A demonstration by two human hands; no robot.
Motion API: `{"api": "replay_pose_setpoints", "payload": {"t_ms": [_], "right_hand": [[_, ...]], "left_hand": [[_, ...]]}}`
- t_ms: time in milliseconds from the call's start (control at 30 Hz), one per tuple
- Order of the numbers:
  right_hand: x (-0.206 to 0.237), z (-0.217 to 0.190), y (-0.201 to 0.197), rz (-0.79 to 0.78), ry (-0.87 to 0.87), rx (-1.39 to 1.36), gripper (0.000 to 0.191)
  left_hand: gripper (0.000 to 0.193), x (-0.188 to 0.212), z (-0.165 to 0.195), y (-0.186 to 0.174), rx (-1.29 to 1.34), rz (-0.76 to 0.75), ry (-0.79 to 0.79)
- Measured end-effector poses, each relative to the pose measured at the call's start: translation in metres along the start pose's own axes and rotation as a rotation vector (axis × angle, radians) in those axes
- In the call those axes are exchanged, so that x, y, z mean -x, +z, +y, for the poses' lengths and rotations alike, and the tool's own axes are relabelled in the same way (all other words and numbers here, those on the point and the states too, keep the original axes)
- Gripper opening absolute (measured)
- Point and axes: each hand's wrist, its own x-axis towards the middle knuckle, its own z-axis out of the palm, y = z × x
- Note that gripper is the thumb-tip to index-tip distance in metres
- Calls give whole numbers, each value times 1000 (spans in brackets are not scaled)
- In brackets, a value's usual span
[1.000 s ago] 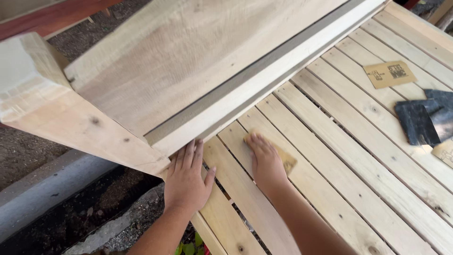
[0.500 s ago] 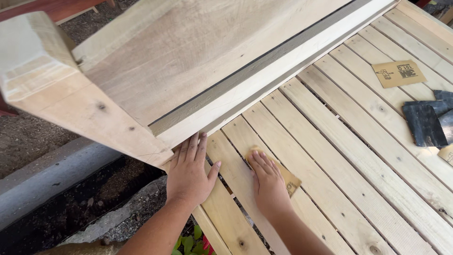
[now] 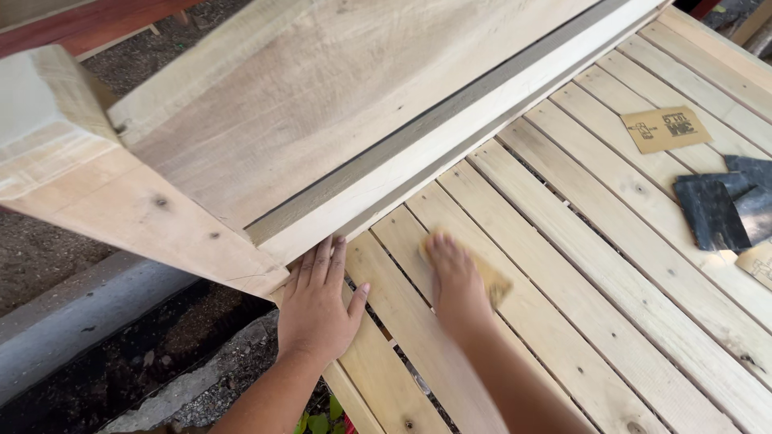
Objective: The person sands a slatted wooden furniture frame by hand, using sheets of sandpaper and a sanding block. They sand the edges and rails first, then work across the slatted top surface plank by plank, rubbing the sandpaper along the wood.
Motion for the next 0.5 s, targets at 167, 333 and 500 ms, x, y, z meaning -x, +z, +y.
{"api": "replay_pose_setpoints", "payload": {"t_ms": [167, 333, 500], "right_hand": [[42, -5, -6, -17, 39, -79, 48], [-57, 44, 12, 32, -41, 128, 48], [-118, 84, 20, 36, 33, 13, 49]], "left_hand": [[82, 1, -1, 1, -24, -4, 8], [83, 0, -3, 5, -11, 33, 23], [72, 3, -7, 13, 113, 115, 48]]}}
